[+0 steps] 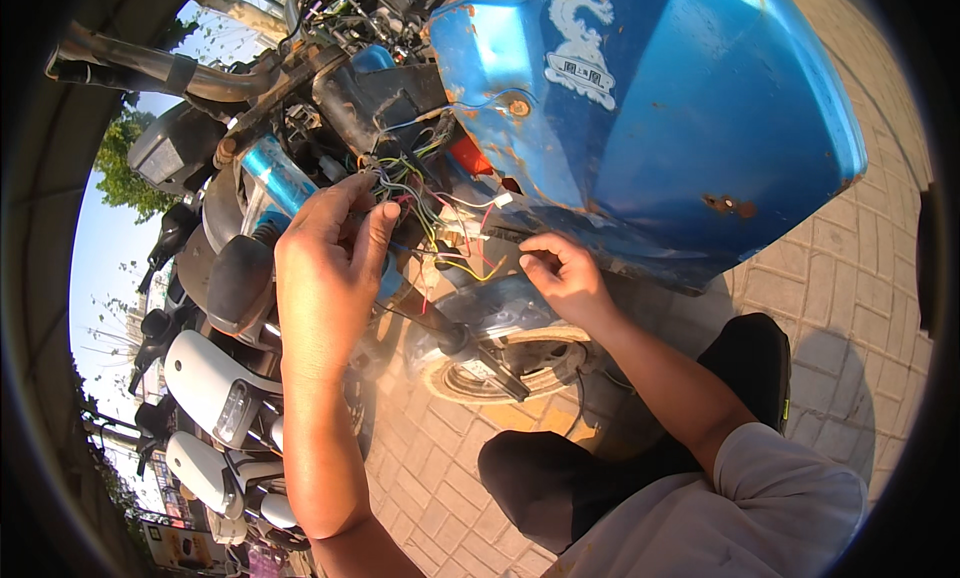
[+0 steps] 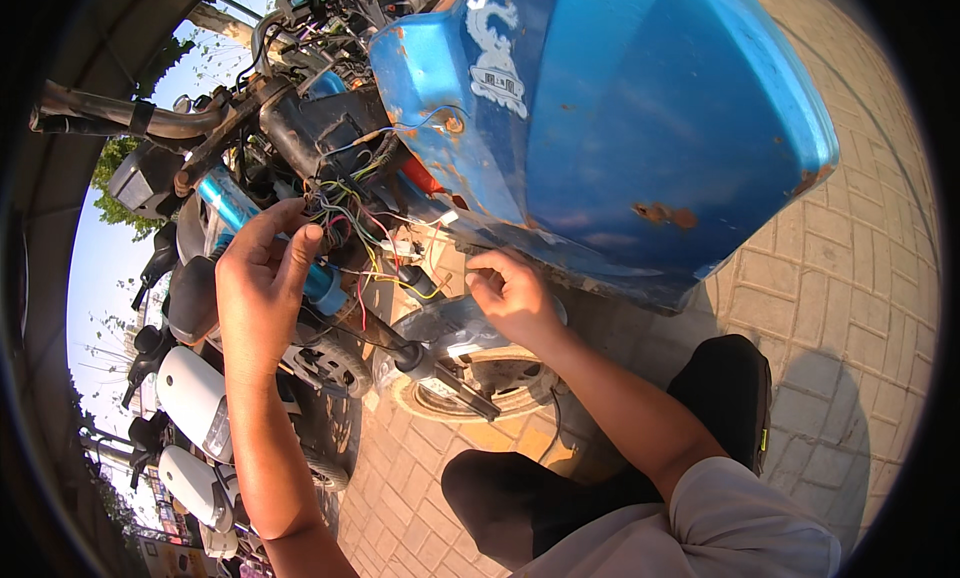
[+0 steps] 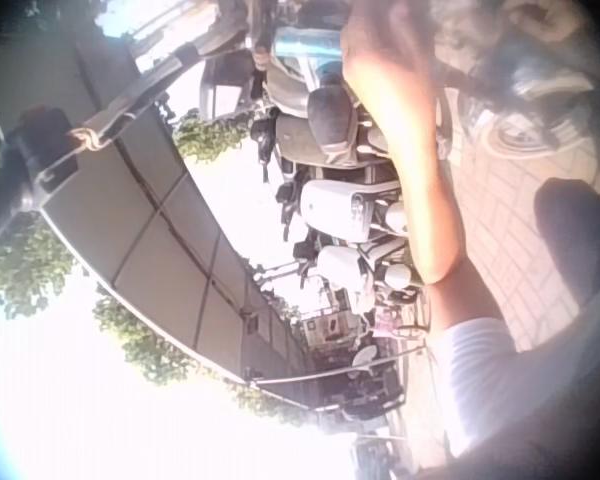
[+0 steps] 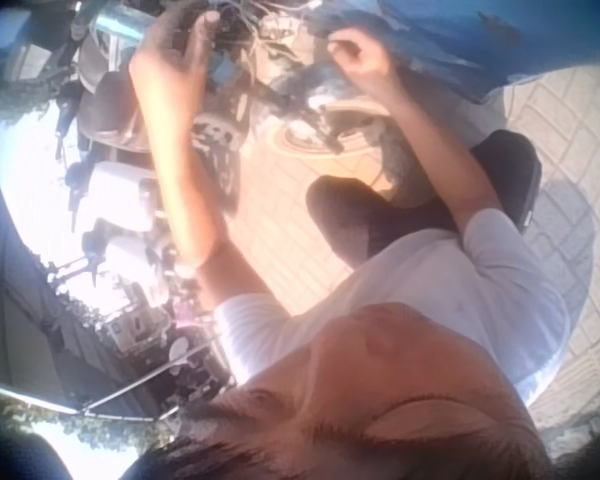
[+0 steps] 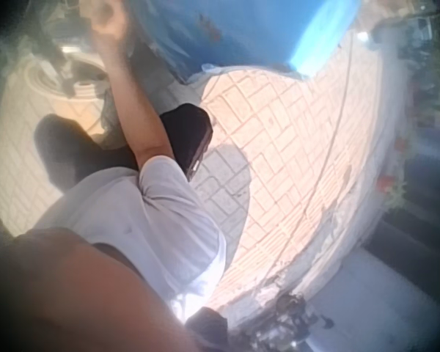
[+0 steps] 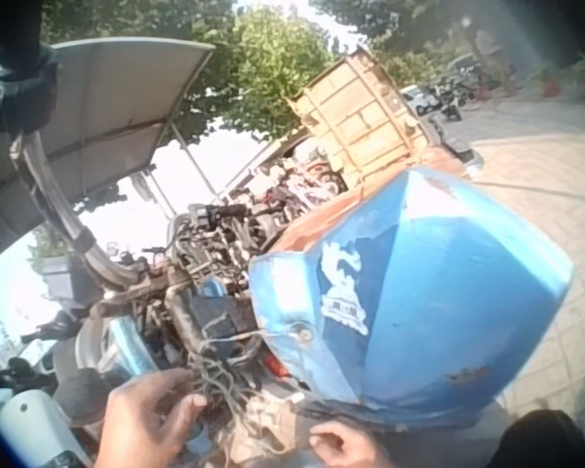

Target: The person works on the exposed wiring harness of a blue motorcycle, using a yellow-handled tool to strip and twist wires near the fuel tank. The person repeatedly adjusts and connects wires within the engine compartment area.

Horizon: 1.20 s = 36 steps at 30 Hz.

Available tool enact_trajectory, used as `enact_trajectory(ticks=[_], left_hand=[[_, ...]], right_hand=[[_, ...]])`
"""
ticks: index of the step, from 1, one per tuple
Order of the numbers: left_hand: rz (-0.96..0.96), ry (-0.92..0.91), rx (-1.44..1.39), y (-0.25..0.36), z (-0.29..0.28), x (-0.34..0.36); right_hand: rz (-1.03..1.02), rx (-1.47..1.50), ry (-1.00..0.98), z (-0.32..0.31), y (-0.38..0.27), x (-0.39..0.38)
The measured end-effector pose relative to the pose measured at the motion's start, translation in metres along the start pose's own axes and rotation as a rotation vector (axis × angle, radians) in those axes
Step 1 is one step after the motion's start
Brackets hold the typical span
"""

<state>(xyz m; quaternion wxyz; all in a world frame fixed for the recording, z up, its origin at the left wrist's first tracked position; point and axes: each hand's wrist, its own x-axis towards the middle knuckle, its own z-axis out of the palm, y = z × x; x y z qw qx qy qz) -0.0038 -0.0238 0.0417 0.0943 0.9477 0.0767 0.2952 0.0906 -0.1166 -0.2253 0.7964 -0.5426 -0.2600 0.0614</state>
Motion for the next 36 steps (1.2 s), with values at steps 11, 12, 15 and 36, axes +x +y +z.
enact_trajectory(ticks=[11,12,15,36], left_hand=[[-0.514,0.074,-0.930,-0.006,0.065,-0.163],[-0.587,0.009,-0.947,-0.006,0.082,-0.173],[-0.778,-0.091,-0.964,-0.017,0.118,-0.199],[-0.809,-0.332,-0.758,-0.039,0.143,-0.253]], right_hand=[[0.028,-0.034,0.044,-0.001,0.010,0.002],[0.038,-0.055,0.035,-0.001,0.013,0.001],[0.066,-0.087,0.044,-0.007,0.024,0.000],[0.440,-1.435,-1.543,-0.161,0.201,-0.270]])
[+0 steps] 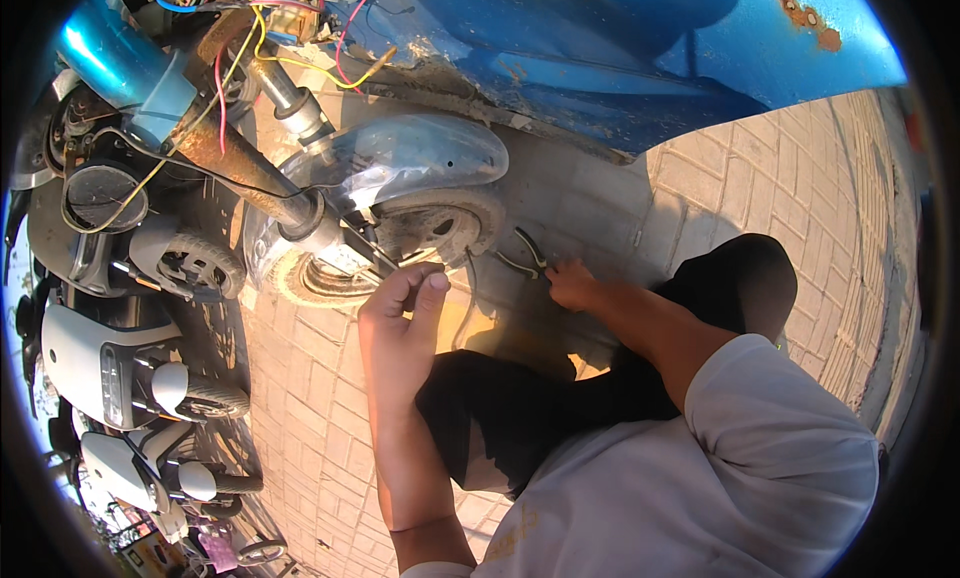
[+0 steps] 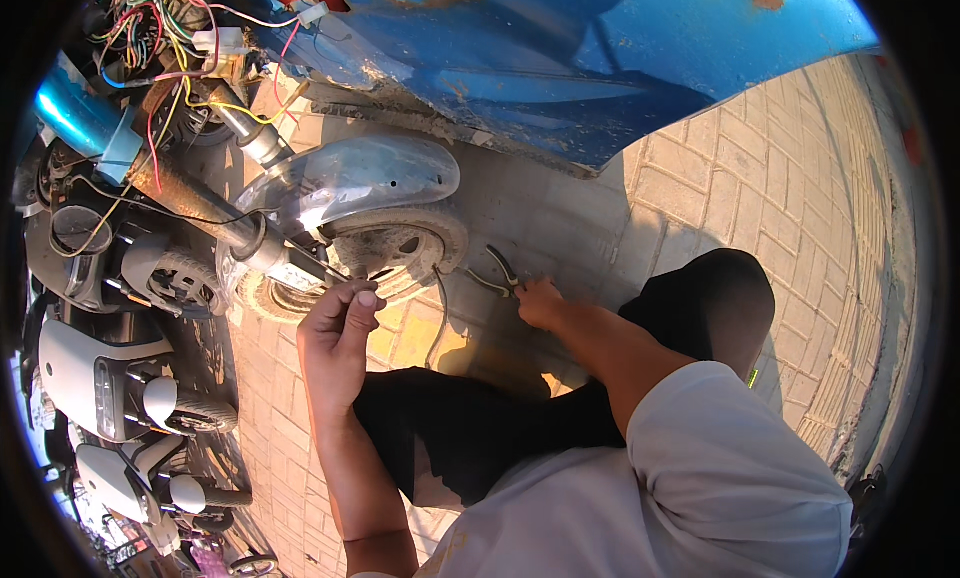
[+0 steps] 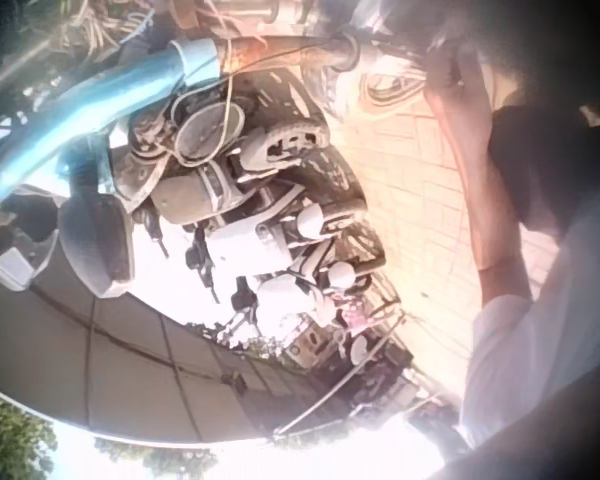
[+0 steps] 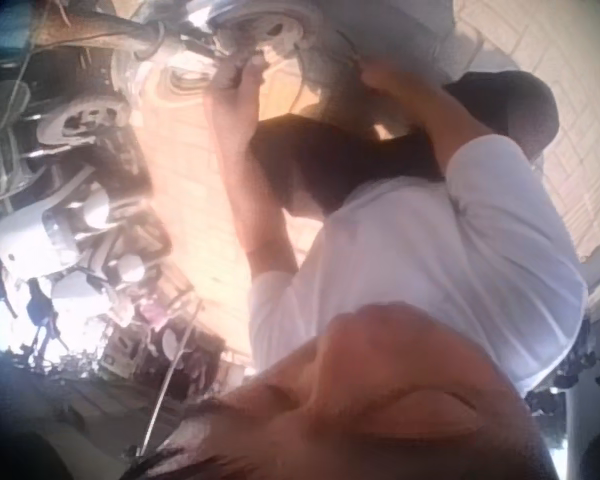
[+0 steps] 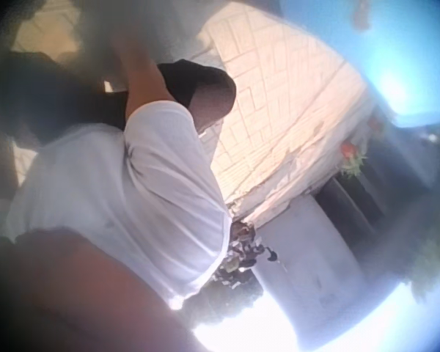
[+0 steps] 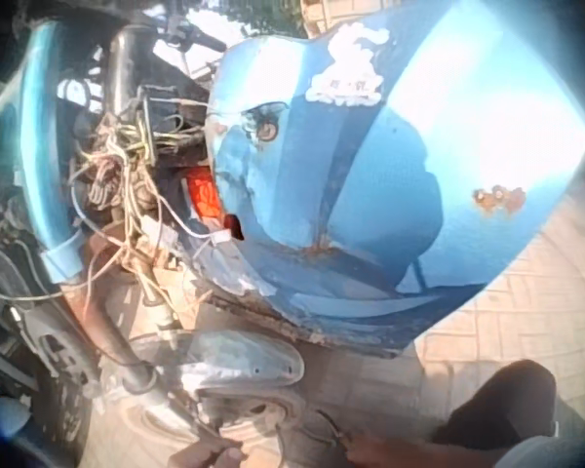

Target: The person works on the exposed wiring harness of a blue motorcycle, using a yellow-handled tool to strip and twist wires near the fuel tank. The person repeatedly adjusts and connects wires within the engine compartment area.

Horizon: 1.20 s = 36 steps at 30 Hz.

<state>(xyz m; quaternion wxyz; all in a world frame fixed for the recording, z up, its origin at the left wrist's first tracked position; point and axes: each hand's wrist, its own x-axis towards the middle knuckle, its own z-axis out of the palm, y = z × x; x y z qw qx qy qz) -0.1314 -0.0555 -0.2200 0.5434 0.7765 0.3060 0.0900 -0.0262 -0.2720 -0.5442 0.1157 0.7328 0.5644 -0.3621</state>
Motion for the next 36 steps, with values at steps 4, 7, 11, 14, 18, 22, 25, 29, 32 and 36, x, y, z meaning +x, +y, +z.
enact_trajectory(ticks=[4,7,11,14,18,22,25,29,32,36], left_hand=[[0.121,-0.017,0.093,0.002,0.002,-0.001],[0.044,-0.074,0.010,-0.002,0.003,0.004],[0.022,-0.065,-0.022,-0.005,-0.002,0.011],[-0.024,-0.038,-0.129,0.011,-0.013,0.010],[0.310,0.073,-0.231,0.063,-0.037,-0.008],[0.644,0.198,-0.308,0.112,-0.058,-0.010],[0.671,0.049,-0.322,0.134,-0.059,-0.005],[0.664,0.083,-0.183,0.146,-0.047,0.001],[0.761,0.105,-0.017,0.154,-0.044,0.003],[0.871,0.166,0.341,0.168,-0.041,0.001]], right_hand=[[0.095,-0.199,-0.012,0.032,-0.016,-0.012],[0.063,-0.192,0.046,0.040,-0.016,-0.007],[0.033,-0.063,-0.272,-0.018,-0.022,0.004],[-0.191,0.363,-0.600,-0.139,-0.027,0.004],[-0.581,0.441,-0.216,-0.298,-0.040,-0.076],[-1.146,0.662,0.549,-0.382,-0.030,-0.183],[-1.146,0.599,1.056,-0.405,-0.035,-0.211],[-1.123,0.633,1.208,-0.408,-0.036,-0.209],[-1.127,0.684,1.205,-0.405,-0.032,-0.207],[-1.175,0.823,1.192,-0.402,-0.026,-0.209]])
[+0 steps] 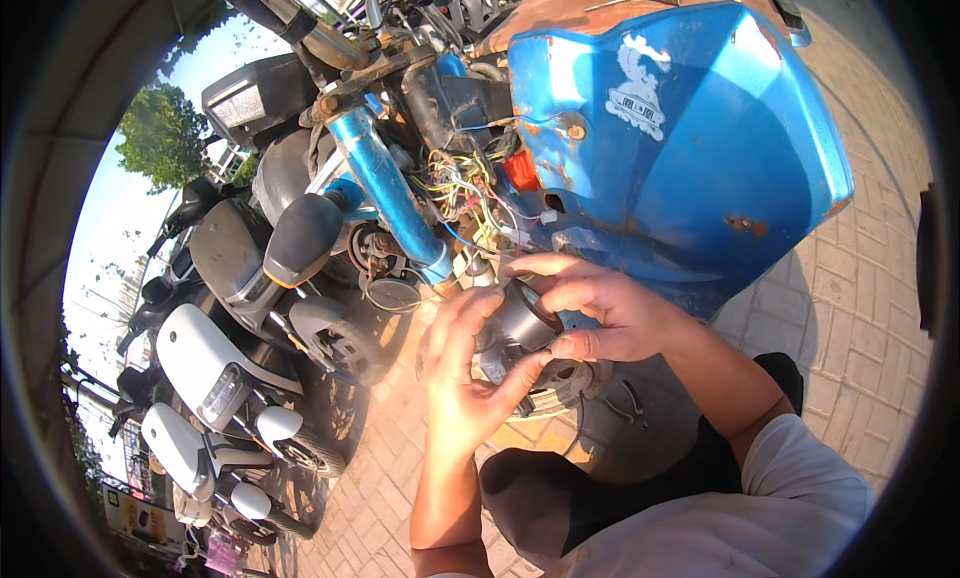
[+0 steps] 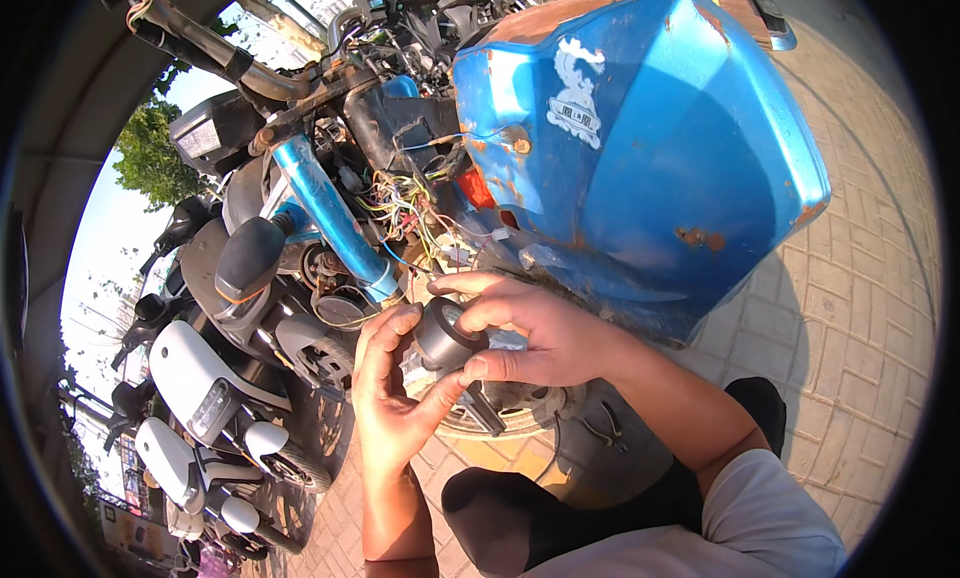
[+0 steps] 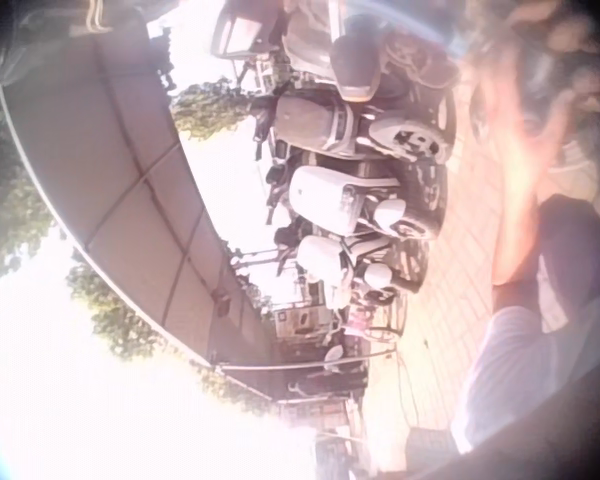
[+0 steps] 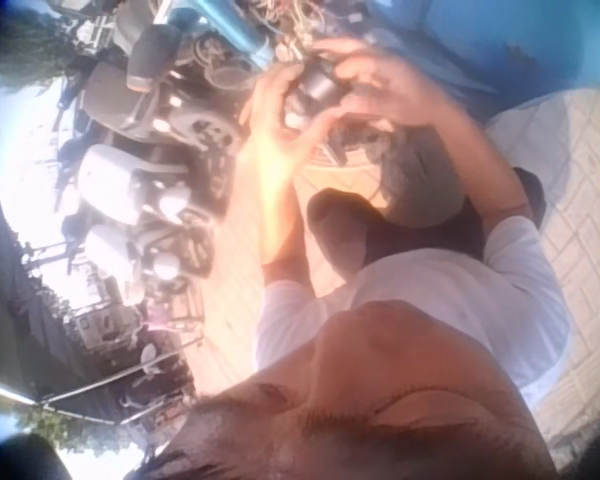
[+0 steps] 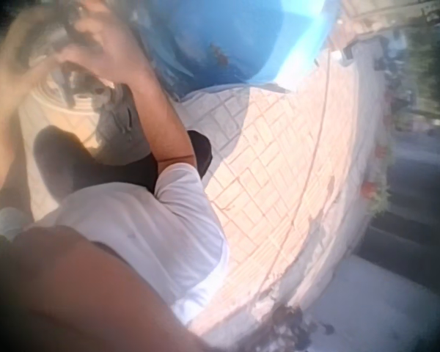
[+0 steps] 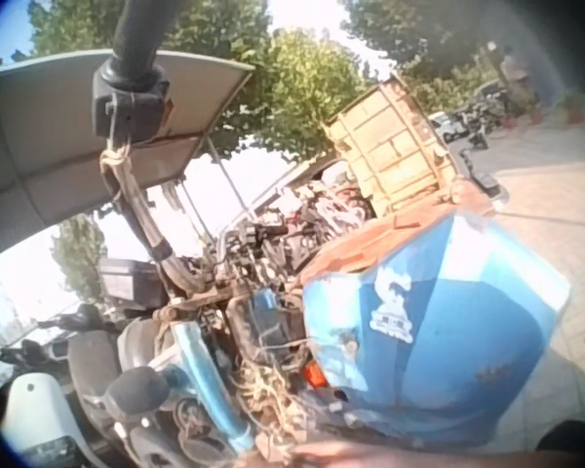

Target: The person works on the exposed wiring harness of a blue motorcycle, using a yellow-handled tool to strip and twist wires near the fuel tank. The person repeatedly adjusts and connects wires within the engine compartment area.

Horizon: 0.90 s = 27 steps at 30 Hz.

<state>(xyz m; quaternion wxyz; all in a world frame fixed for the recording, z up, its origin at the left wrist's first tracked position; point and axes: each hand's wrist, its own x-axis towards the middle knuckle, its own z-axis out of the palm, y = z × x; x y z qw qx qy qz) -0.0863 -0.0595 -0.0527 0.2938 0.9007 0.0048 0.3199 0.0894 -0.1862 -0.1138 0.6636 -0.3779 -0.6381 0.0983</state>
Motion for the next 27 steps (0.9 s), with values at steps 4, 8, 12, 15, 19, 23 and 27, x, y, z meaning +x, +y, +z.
enact_trajectory(ticks=[4,8,12,15,19,23,27], left_hand=[[0.018,0.013,0.064,0.010,-0.005,0.011],[0.043,0.018,0.100,0.010,-0.008,0.020],[-0.060,0.005,-0.199,0.006,0.000,0.022],[-0.192,0.002,-0.459,0.004,0.008,0.019],[-0.263,0.015,-0.463,0.004,0.013,0.015],[-0.170,-0.047,-0.090,0.005,0.010,0.018],[0.115,0.096,0.165,0.011,0.005,0.024]], right_hand=[[0.011,-0.016,0.074,-0.003,0.003,-0.003],[-0.006,0.041,0.094,-0.004,0.007,-0.006],[0.024,0.213,0.094,-0.005,0.009,-0.005],[0.024,0.238,0.064,-0.006,0.009,-0.002],[0.063,0.158,0.019,-0.009,0.006,0.000],[0.232,0.375,0.039,-0.007,0.004,-0.002],[0.188,0.229,0.108,-0.006,0.003,-0.002]])
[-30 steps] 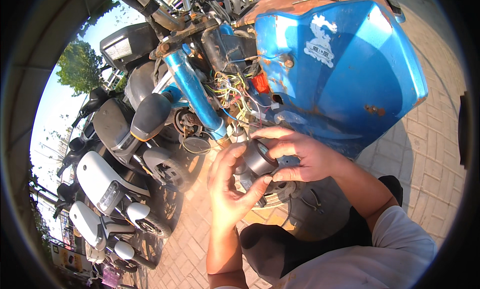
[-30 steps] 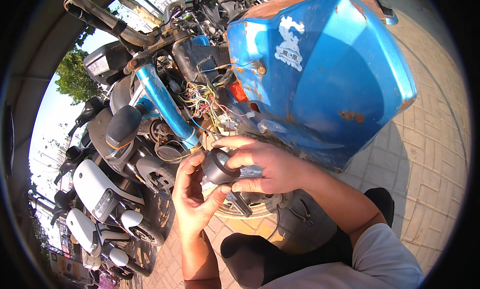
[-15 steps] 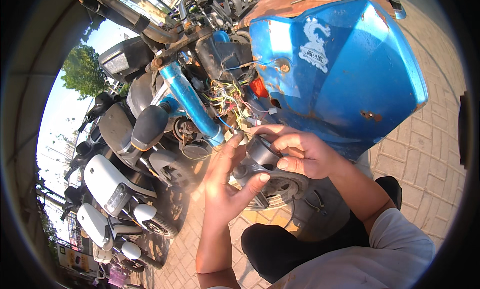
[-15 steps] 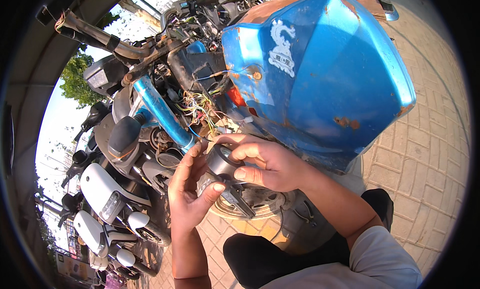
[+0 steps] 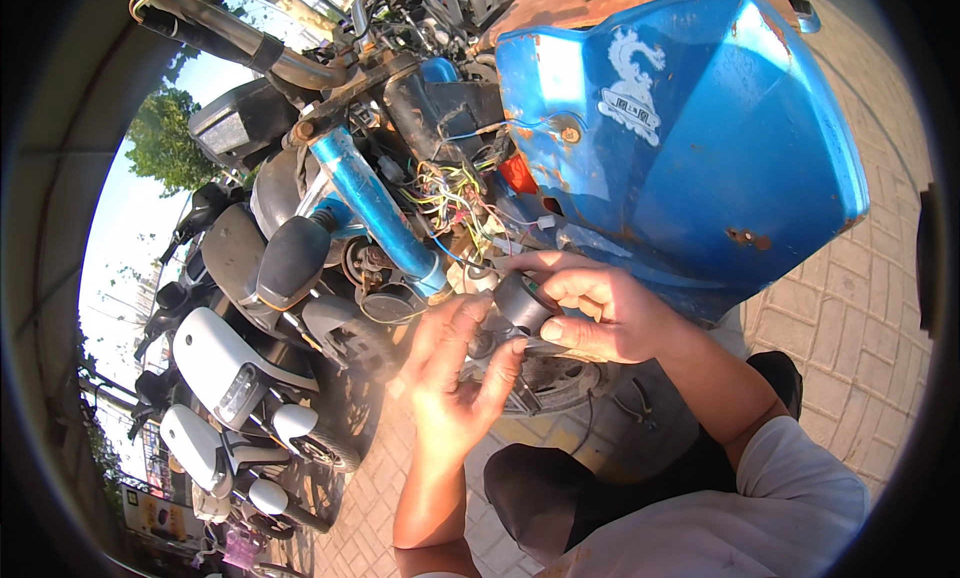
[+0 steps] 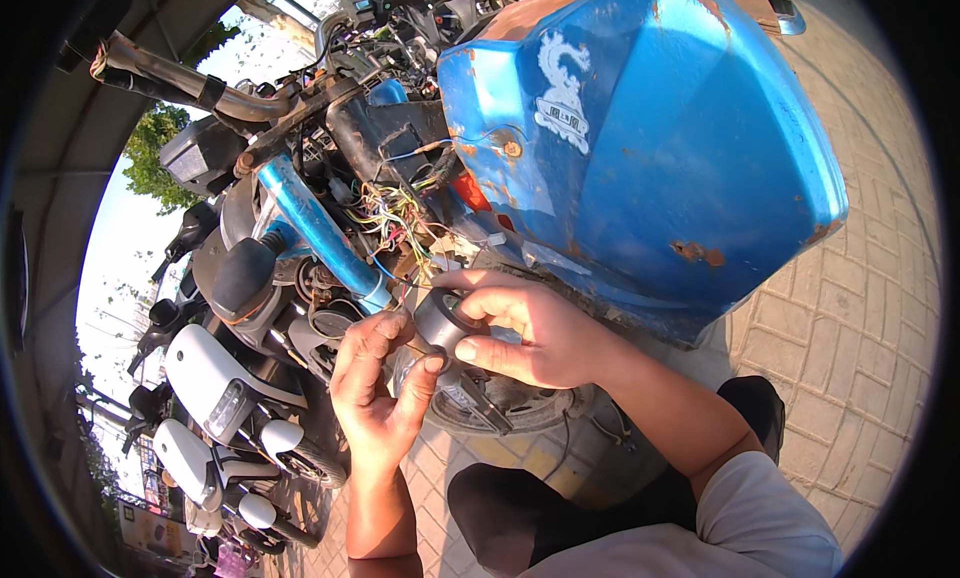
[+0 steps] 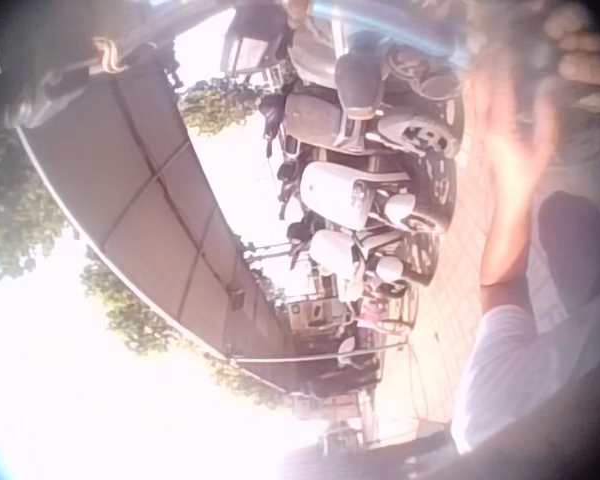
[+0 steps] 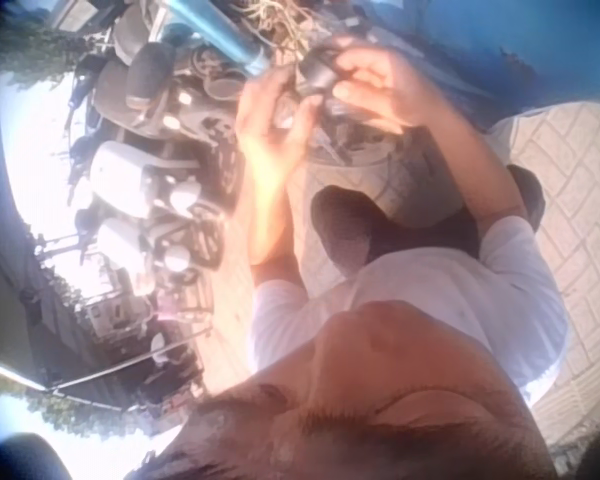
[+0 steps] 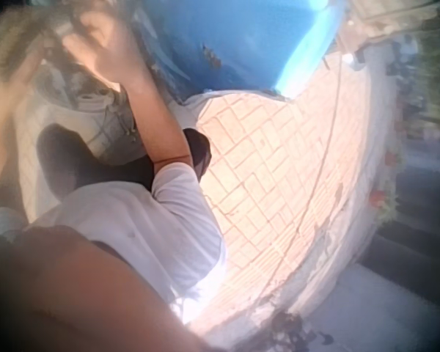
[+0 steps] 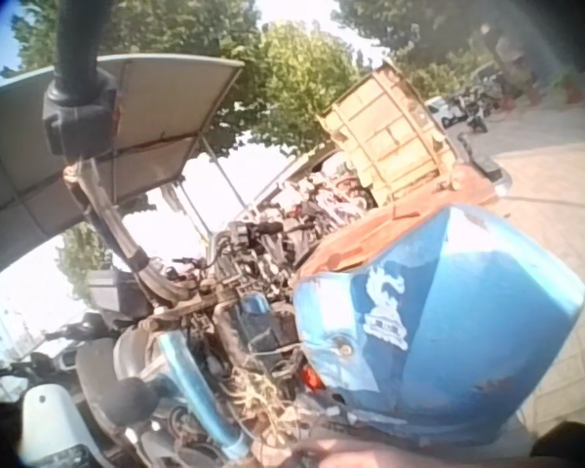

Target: The person works on the exposed wiring harness of a blue motorcycle, using a yellow-handled tool to strip and twist wires near the fuel tank. The person repeatedly adjusts and connects wires within the engine compartment area.

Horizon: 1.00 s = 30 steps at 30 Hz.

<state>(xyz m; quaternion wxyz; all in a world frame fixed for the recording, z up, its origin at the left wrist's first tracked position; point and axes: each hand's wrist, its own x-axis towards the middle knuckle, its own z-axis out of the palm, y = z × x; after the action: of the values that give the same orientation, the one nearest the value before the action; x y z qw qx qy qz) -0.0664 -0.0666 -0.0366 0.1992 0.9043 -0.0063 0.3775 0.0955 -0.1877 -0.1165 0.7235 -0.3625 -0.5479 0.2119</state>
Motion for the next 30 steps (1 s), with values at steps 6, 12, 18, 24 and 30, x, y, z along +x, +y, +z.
enact_trajectory(ticks=[6,12,18,24,30], left_hand=[[0.058,-0.066,0.237,0.010,-0.006,0.006],[0.165,-0.146,0.350,0.011,-0.008,0.011],[0.138,-0.130,0.364,0.008,-0.008,0.009],[0.123,-0.123,0.241,0.000,-0.009,0.010],[0.221,-0.190,0.465,0.005,-0.007,0.014]], right_hand=[[-0.083,-0.330,0.103,0.005,-0.011,-0.002],[-0.195,-0.599,0.157,0.010,-0.019,-0.003],[-0.199,-0.534,0.178,0.011,-0.019,-0.003],[-0.120,-0.376,0.183,0.010,-0.020,-0.001],[0.018,-0.419,0.206,0.014,-0.032,-0.002]])
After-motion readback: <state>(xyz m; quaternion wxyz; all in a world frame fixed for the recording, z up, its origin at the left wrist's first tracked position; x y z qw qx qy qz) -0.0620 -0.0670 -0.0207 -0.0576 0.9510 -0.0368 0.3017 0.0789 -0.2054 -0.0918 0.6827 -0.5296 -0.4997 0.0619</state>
